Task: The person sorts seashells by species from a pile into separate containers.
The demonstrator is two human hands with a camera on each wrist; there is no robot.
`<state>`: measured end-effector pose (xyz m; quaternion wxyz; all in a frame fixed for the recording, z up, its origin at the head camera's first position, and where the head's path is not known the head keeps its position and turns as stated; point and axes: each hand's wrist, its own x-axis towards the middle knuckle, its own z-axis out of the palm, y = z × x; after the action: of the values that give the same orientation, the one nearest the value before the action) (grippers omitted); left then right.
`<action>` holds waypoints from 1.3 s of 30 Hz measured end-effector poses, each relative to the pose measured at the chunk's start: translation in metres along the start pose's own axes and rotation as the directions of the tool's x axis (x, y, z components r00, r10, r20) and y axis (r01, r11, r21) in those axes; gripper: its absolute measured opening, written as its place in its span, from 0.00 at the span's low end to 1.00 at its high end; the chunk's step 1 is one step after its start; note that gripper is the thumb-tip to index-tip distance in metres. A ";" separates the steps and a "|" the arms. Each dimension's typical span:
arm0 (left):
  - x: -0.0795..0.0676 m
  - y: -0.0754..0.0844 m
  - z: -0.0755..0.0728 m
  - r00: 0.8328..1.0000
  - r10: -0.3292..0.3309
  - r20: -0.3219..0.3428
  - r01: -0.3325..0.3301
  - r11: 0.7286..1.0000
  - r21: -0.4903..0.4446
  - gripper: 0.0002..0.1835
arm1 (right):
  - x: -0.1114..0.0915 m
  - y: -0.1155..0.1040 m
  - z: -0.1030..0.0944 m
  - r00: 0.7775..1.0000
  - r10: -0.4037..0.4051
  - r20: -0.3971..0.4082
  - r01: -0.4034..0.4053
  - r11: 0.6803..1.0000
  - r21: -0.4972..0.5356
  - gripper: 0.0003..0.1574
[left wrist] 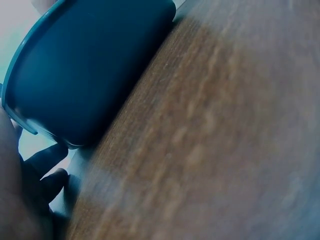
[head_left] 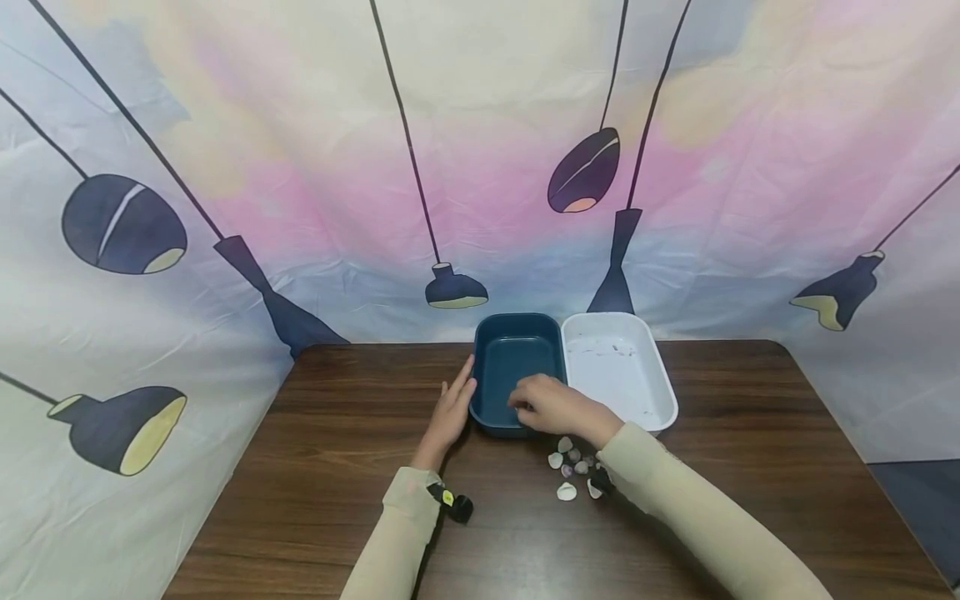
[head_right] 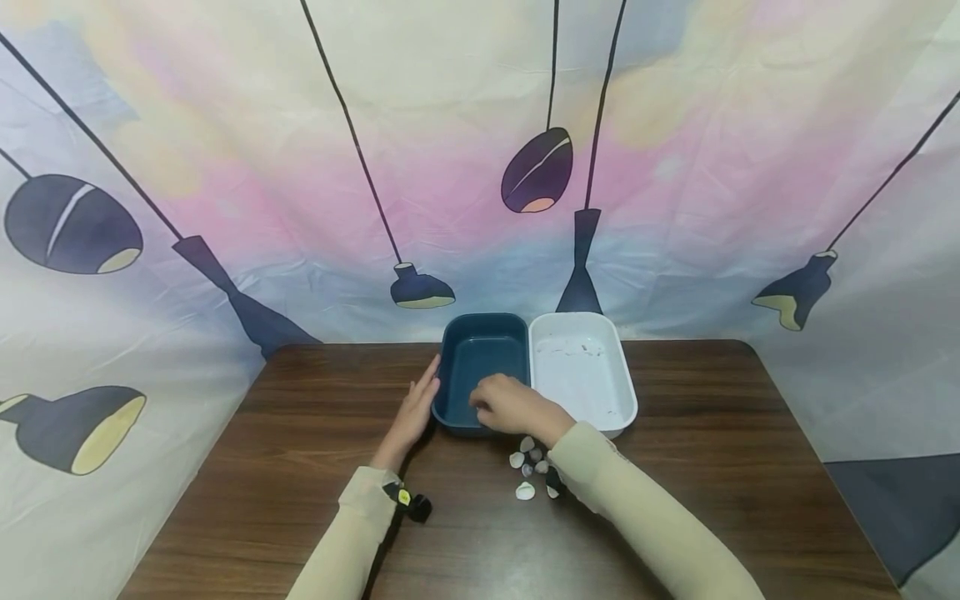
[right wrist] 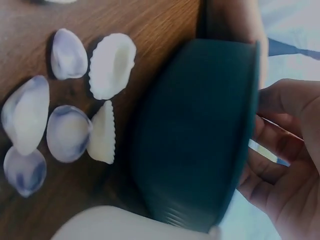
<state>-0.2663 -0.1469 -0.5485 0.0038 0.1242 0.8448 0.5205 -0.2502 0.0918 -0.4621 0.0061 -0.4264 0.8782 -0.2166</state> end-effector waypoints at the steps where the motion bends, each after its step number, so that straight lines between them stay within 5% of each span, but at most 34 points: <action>1: 0.000 0.000 0.000 1.000 0.002 0.000 -0.002 1.000 0.000 0.33 | 0.003 0.002 0.002 1.000 0.010 0.000 -0.010 1.000 0.003 0.12; 18: 0.000 -0.001 0.000 1.000 0.006 -0.002 -0.006 1.000 -0.026 0.33 | 0.031 0.025 0.029 0.971 0.235 0.037 -0.235 0.972 0.007 0.08; 25: 0.001 -0.002 0.000 1.000 0.014 -0.007 -0.014 1.000 -0.022 0.33 | 0.037 0.022 0.031 0.969 0.245 0.035 -0.244 0.969 -0.029 0.10; 35: 0.001 -0.001 -0.001 1.000 0.002 -0.003 -0.002 1.000 -0.021 0.32 | 0.043 0.020 0.041 0.942 0.328 0.067 -0.317 0.939 -0.133 0.38; 39: 0.001 -0.002 0.000 1.000 0.000 -0.004 0.000 1.000 -0.019 0.31 | 0.042 0.020 0.043 0.925 0.369 0.095 -0.357 0.926 -0.123 0.41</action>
<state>-0.2674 -0.1472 -0.5499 0.0032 0.1229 0.8398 0.5288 -0.2834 0.0546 -0.5015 0.0753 -0.2679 0.9501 -0.1409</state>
